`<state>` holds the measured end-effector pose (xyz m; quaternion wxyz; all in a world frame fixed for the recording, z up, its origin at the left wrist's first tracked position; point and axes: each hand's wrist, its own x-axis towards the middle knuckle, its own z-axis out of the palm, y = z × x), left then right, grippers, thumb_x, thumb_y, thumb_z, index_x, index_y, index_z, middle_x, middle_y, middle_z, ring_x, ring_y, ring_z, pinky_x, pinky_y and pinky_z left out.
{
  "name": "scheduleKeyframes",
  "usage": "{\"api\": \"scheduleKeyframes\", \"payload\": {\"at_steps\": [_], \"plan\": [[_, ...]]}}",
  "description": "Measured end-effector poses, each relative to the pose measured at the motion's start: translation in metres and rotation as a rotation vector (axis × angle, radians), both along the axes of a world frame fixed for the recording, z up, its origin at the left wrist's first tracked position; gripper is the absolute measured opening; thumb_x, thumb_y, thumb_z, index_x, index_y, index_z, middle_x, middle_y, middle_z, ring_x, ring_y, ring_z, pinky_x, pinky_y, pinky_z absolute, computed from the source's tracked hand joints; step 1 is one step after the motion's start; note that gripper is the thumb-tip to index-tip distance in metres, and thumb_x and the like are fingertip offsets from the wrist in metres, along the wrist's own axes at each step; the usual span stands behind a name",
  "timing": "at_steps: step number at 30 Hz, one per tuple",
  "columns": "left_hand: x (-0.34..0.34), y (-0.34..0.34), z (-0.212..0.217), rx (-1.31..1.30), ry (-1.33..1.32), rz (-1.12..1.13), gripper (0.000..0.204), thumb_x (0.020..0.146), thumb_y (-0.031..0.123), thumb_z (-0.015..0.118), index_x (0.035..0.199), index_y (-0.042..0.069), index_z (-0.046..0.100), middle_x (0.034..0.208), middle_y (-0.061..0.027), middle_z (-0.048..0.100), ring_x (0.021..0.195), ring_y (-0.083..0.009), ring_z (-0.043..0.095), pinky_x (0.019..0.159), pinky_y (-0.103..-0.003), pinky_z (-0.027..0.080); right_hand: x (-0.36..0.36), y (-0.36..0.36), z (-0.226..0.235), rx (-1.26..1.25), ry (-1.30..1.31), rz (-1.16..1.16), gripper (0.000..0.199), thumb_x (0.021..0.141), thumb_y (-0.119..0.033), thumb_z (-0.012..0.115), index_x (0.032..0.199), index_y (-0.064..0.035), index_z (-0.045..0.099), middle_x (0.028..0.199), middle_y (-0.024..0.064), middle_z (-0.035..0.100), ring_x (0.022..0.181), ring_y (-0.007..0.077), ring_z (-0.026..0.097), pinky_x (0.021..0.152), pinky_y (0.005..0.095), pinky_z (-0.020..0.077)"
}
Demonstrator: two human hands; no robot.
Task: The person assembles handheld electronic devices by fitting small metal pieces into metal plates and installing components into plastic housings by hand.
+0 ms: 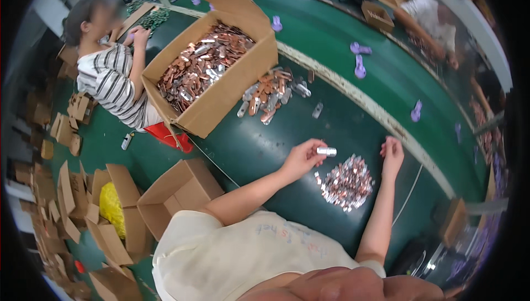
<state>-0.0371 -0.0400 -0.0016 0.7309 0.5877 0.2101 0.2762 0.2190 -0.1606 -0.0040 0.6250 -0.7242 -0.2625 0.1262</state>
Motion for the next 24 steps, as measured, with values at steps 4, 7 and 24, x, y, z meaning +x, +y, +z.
{"api": "scheduleKeyframes", "payload": {"at_steps": [4,7,24], "plan": [[0.002,-0.001,0.003,0.083,0.115,-0.025,0.023,0.082,-0.001,0.055,0.104,0.000,0.050,0.083,-0.0043,0.058,0.069,-0.0080,0.055,0.063,-0.022,0.047,-0.001,0.001,-0.001,-0.029,-0.027,0.040,0.016,0.088,-0.017,0.054,0.089,-0.0021,0.058,0.067,0.0001,0.053,0.054,0.0041,0.044,0.048,0.0171,0.0340],[0.001,0.002,-0.001,0.107,0.070,0.039,0.021,0.080,0.000,0.058,0.100,0.002,0.053,0.077,-0.0042,0.059,0.064,-0.0079,0.057,0.059,-0.022,0.048,-0.002,0.004,0.000,0.004,-0.005,0.054,0.015,0.087,-0.016,0.054,0.089,-0.0023,0.058,0.068,0.0005,0.054,0.054,0.0046,0.045,0.048,0.0169,0.0349],[-0.002,0.010,-0.002,0.260,-0.001,0.030,0.017,0.080,0.003,0.058,0.095,0.002,0.052,0.069,-0.0045,0.057,0.059,-0.0112,0.056,0.056,-0.026,0.046,-0.067,0.273,0.042,-0.385,-0.800,0.864,0.052,0.085,-0.040,0.052,0.128,-0.0125,0.041,0.139,0.0163,0.026,0.131,0.0356,0.015,0.105,0.0418,0.0182]]}}
